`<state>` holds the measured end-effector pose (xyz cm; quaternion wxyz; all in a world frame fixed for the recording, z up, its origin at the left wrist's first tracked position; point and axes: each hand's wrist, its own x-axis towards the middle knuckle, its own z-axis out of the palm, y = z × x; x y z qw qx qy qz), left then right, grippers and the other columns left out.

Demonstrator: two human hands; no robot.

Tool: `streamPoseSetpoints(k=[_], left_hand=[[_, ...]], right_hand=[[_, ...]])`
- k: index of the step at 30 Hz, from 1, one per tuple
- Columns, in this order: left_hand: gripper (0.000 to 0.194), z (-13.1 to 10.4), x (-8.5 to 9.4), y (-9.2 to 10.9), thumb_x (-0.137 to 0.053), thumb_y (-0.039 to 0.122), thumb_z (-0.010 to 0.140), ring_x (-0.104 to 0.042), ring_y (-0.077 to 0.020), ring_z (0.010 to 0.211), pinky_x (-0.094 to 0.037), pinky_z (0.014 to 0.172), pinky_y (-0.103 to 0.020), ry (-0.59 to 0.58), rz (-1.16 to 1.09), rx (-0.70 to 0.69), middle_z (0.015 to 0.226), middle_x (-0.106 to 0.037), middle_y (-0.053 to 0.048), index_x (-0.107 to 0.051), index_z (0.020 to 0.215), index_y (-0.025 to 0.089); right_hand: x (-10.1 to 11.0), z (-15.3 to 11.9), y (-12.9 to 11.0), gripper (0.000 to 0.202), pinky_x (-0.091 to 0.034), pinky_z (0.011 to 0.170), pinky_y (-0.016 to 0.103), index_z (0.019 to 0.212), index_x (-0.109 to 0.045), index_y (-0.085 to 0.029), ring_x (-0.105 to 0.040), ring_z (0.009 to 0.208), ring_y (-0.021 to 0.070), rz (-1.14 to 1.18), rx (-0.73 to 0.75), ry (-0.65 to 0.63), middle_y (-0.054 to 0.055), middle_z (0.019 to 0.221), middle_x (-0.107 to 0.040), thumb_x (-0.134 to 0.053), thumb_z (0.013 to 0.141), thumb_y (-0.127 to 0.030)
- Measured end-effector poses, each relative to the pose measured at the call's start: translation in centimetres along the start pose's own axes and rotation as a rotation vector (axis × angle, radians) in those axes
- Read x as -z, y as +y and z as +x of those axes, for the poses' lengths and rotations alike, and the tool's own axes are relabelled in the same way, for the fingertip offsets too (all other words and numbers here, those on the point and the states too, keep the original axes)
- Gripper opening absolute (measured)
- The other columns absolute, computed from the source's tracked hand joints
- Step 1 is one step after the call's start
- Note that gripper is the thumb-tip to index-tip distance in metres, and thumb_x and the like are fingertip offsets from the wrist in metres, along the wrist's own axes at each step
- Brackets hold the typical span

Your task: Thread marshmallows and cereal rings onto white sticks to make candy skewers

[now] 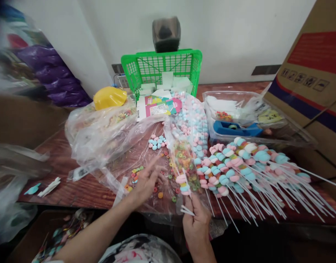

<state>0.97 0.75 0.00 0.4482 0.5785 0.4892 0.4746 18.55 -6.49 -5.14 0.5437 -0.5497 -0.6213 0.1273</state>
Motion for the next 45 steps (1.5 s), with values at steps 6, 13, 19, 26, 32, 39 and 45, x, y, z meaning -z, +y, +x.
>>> streamPoseSetpoints(k=[6, 13, 19, 26, 32, 39, 45], left_hand=[[0.019, 8.8, 1.5, -0.3, -0.054, 0.02, 0.082, -0.058, -0.0233, 0.092, -0.044, 0.086, -0.036, -0.262, 0.912, -0.242, 0.092, -0.066, -0.011, -0.072, 0.088, 0.015], [0.016, 8.7, 0.2, -1.8, -0.056, 0.016, 0.076, -0.057, -0.0265, 0.094, -0.046, 0.08, -0.035, -0.335, 0.914, -0.254, 0.095, -0.064, -0.016, -0.072, 0.079, 0.011], [0.018, 6.0, 3.1, -0.5, -0.056, 0.021, 0.084, -0.062, -0.0147, 0.075, -0.046, 0.07, -0.023, -0.317, 0.715, -0.202, 0.082, -0.07, -0.005, -0.071, 0.088, 0.014], [0.016, 1.3, 4.7, -0.2, -0.062, 0.028, 0.083, -0.061, -0.014, 0.073, -0.044, 0.071, -0.024, -0.21, 0.397, -0.237, 0.076, -0.068, -0.004, -0.072, 0.081, 0.015], [0.023, 0.0, 4.6, 0.3, -0.056, 0.035, 0.088, -0.061, -0.0166, 0.078, -0.045, 0.075, -0.027, -0.248, 0.421, -0.327, 0.083, -0.068, -0.008, -0.073, 0.09, 0.019], [0.021, -0.5, 4.3, 1.3, -0.059, 0.032, 0.085, -0.06, -0.0202, 0.086, -0.045, 0.081, -0.032, -0.406, 0.401, -0.311, 0.088, -0.068, -0.011, -0.076, 0.09, 0.021], [0.025, -1.8, 1.4, 0.6, -0.072, 0.039, 0.073, -0.056, -0.0102, 0.054, -0.043, 0.05, -0.023, -0.114, -0.337, 0.131, 0.075, -0.065, -0.005, -0.075, 0.079, 0.014]], right_hand=[[-0.1, -0.7, 2.1, 0.032, -0.042, 0.042, 0.02, 0.086, -0.067, -0.012, -0.05, 0.044, 0.011, 0.031, -0.145, -0.008, -0.002, 0.052, -0.054, -0.05, 0.09, -0.039], [0.0, -0.1, 1.6, 0.032, -0.044, 0.043, 0.02, 0.081, -0.066, -0.013, -0.054, 0.042, 0.0117, -0.097, 0.025, -0.044, 0.001, 0.052, -0.059, -0.046, 0.092, -0.035], [-0.6, 0.0, 1.0, 0.024, -0.051, 0.059, 0.025, 0.093, -0.067, -0.013, -0.069, 0.064, 0.0189, -0.194, 0.323, -0.038, 0.009, 0.076, -0.072, -0.046, 0.092, -0.024], [-1.1, -0.2, 0.3, 0.022, -0.051, 0.056, 0.024, 0.098, -0.065, -0.013, -0.067, 0.057, 0.0167, -0.24, 0.376, -0.1, 0.007, 0.073, -0.072, -0.045, 0.092, -0.019], [-0.3, 0.1, -0.2, 0.023, -0.05, 0.052, 0.023, 0.095, -0.065, -0.014, -0.066, 0.054, 0.0162, -0.284, 0.352, -0.196, 0.005, 0.068, -0.07, -0.042, 0.091, -0.017], [0.4, 0.3, 0.0, 0.023, -0.049, 0.054, 0.023, 0.094, -0.065, -0.015, -0.066, 0.058, 0.0151, -0.19, 0.353, -0.229, 0.005, 0.072, -0.071, -0.044, 0.088, -0.015], [-0.6, -0.2, -0.7, 0.02, -0.045, 0.048, 0.019, 0.092, -0.066, -0.014, -0.057, 0.048, 0.0103, 0.03, 0.166, -0.21, 0.0, 0.061, -0.064, -0.047, 0.09, -0.019]])
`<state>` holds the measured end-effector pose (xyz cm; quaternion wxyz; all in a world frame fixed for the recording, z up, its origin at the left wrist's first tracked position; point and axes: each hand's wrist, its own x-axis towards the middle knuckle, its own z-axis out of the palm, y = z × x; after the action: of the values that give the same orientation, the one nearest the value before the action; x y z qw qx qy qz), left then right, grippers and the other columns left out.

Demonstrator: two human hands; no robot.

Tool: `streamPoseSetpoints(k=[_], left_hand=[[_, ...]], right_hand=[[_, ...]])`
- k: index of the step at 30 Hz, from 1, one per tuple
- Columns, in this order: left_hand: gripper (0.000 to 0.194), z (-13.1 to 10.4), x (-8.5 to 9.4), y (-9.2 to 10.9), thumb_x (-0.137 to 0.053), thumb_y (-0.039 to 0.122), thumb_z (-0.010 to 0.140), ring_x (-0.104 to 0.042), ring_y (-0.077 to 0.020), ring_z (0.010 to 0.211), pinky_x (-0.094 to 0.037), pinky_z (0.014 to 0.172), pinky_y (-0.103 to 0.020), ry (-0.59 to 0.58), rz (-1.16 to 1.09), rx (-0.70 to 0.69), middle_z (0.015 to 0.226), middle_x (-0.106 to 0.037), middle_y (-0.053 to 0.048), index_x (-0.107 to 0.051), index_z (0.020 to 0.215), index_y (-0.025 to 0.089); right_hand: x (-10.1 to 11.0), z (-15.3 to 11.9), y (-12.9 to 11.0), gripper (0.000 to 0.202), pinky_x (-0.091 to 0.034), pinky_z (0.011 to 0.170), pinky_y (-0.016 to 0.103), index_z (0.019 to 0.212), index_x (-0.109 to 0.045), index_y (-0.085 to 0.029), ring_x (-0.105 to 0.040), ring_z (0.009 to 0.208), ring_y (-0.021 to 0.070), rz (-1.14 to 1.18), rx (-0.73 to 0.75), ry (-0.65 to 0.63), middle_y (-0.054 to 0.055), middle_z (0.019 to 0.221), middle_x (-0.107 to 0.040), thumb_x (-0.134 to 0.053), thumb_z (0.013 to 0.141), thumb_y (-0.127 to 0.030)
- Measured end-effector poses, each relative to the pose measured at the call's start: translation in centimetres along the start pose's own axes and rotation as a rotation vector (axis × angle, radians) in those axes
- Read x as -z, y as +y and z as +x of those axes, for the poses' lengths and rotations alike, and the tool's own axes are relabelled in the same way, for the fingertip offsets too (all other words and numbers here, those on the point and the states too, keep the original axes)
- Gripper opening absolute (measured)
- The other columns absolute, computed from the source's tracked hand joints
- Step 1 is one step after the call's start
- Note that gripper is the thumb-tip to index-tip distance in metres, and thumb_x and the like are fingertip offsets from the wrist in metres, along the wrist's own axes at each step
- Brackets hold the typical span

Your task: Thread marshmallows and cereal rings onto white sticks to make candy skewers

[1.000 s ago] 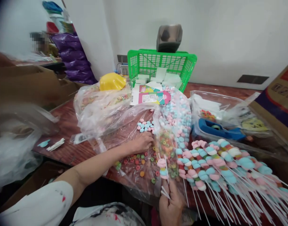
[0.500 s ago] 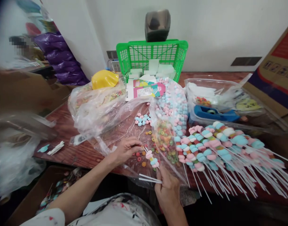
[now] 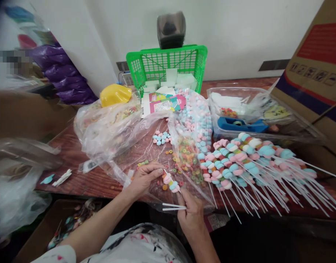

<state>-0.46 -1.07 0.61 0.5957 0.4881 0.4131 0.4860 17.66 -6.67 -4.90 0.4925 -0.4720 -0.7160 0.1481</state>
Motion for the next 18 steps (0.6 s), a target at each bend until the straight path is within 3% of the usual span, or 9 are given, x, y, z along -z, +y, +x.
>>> streamPoseSetpoints(k=[3, 5, 8, 12, 18], left_hand=[[0.029, -0.2, -1.1, -0.4, -0.08, 0.034, 0.063, -0.053, -0.0086, 0.046, -0.04, 0.045, -0.021, 0.116, -0.304, 0.157, 0.062, -0.064, -0.002, -0.074, 0.083, 0.013], [0.032, -0.1, -1.4, -0.3, -0.083, 0.03, 0.058, -0.055, -0.0087, 0.048, -0.041, 0.045, -0.021, 0.185, -0.388, 0.181, 0.063, -0.065, -0.002, -0.074, 0.083, 0.012], [0.031, -0.1, -1.3, -0.2, -0.083, 0.027, 0.059, -0.056, -0.0084, 0.051, -0.039, 0.045, -0.019, 0.25, -0.412, 0.126, 0.067, -0.067, -0.003, -0.073, 0.084, 0.013], [0.028, -0.2, -1.2, -0.3, -0.081, 0.027, 0.063, -0.054, -0.0074, 0.049, -0.037, 0.042, -0.018, 0.225, -0.383, 0.1, 0.065, -0.066, -0.002, -0.073, 0.085, 0.012], [0.028, -0.2, -1.7, -0.5, -0.081, 0.029, 0.063, -0.055, -0.007, 0.051, -0.041, 0.046, -0.019, 0.284, -0.478, 0.105, 0.07, -0.068, -0.003, -0.073, 0.084, 0.012]], right_hand=[[-0.2, -0.1, -0.1, 0.02, -0.046, 0.051, 0.018, 0.094, -0.066, -0.014, -0.058, 0.05, 0.0099, 0.001, 0.003, 0.028, 0.001, 0.065, -0.066, -0.047, 0.09, -0.018], [-0.1, -0.2, -0.1, 0.019, -0.046, 0.052, 0.018, 0.095, -0.066, -0.015, -0.059, 0.051, 0.0101, -0.019, 0.013, 0.035, 0.001, 0.065, -0.067, -0.048, 0.09, -0.018], [0.1, -0.2, -0.1, 0.018, -0.047, 0.052, 0.02, 0.094, -0.066, -0.015, -0.06, 0.05, 0.0113, -0.054, 0.026, 0.049, 0.0, 0.063, -0.065, -0.049, 0.089, -0.018], [0.2, 0.0, -0.2, 0.017, -0.044, 0.048, 0.02, 0.09, -0.065, -0.015, -0.056, 0.045, 0.0106, -0.077, 0.035, 0.059, -0.002, 0.057, -0.061, -0.048, 0.089, -0.018], [0.1, -0.1, -0.2, 0.017, -0.047, 0.052, 0.021, 0.091, -0.065, -0.016, -0.062, 0.052, 0.0124, -0.093, 0.028, 0.035, 0.001, 0.065, -0.066, -0.048, 0.09, -0.019]])
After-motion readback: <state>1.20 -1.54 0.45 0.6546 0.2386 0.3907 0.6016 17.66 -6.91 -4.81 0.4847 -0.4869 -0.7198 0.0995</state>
